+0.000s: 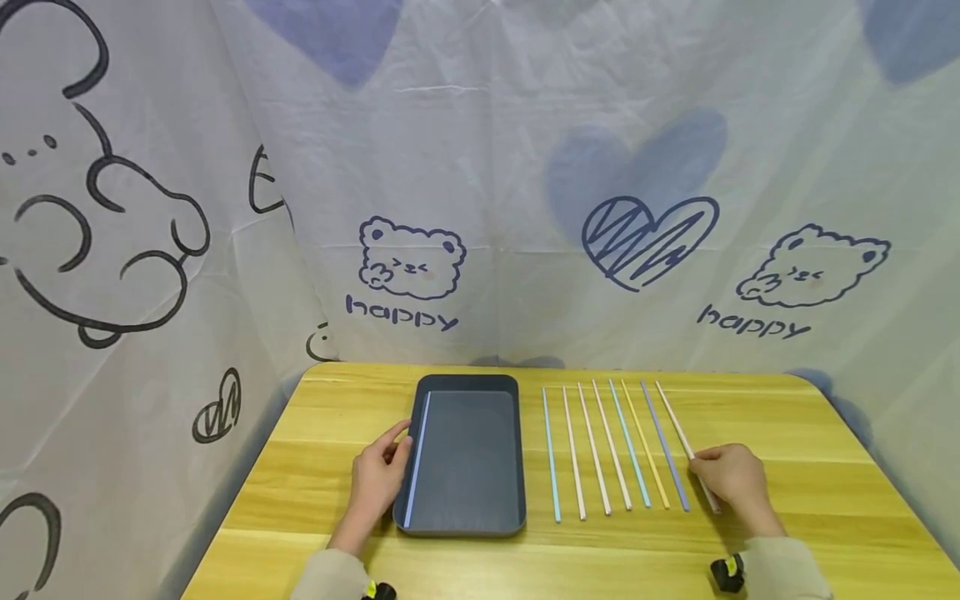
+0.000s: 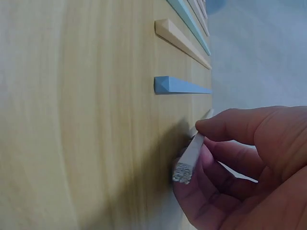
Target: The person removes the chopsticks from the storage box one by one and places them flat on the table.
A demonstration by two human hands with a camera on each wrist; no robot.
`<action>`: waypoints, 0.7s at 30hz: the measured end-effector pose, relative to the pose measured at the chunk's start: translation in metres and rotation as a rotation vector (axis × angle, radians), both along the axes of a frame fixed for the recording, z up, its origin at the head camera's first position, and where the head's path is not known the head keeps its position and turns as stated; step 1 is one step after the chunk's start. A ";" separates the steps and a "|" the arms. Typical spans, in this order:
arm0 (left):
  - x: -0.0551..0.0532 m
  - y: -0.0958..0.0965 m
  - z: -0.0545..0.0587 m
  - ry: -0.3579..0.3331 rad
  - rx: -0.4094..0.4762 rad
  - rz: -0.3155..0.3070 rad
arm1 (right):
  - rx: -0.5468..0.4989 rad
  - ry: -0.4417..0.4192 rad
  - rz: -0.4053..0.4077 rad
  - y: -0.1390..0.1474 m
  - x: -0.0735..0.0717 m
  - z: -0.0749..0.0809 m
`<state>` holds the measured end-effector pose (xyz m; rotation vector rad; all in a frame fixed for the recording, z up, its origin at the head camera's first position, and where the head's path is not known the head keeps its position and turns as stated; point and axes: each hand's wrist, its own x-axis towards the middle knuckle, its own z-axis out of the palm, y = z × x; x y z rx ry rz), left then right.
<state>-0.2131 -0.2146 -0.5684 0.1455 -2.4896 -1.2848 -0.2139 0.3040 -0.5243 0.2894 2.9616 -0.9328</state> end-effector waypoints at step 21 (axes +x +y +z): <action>0.003 0.001 0.004 0.001 0.001 0.004 | 0.011 0.006 -0.070 -0.007 -0.001 0.001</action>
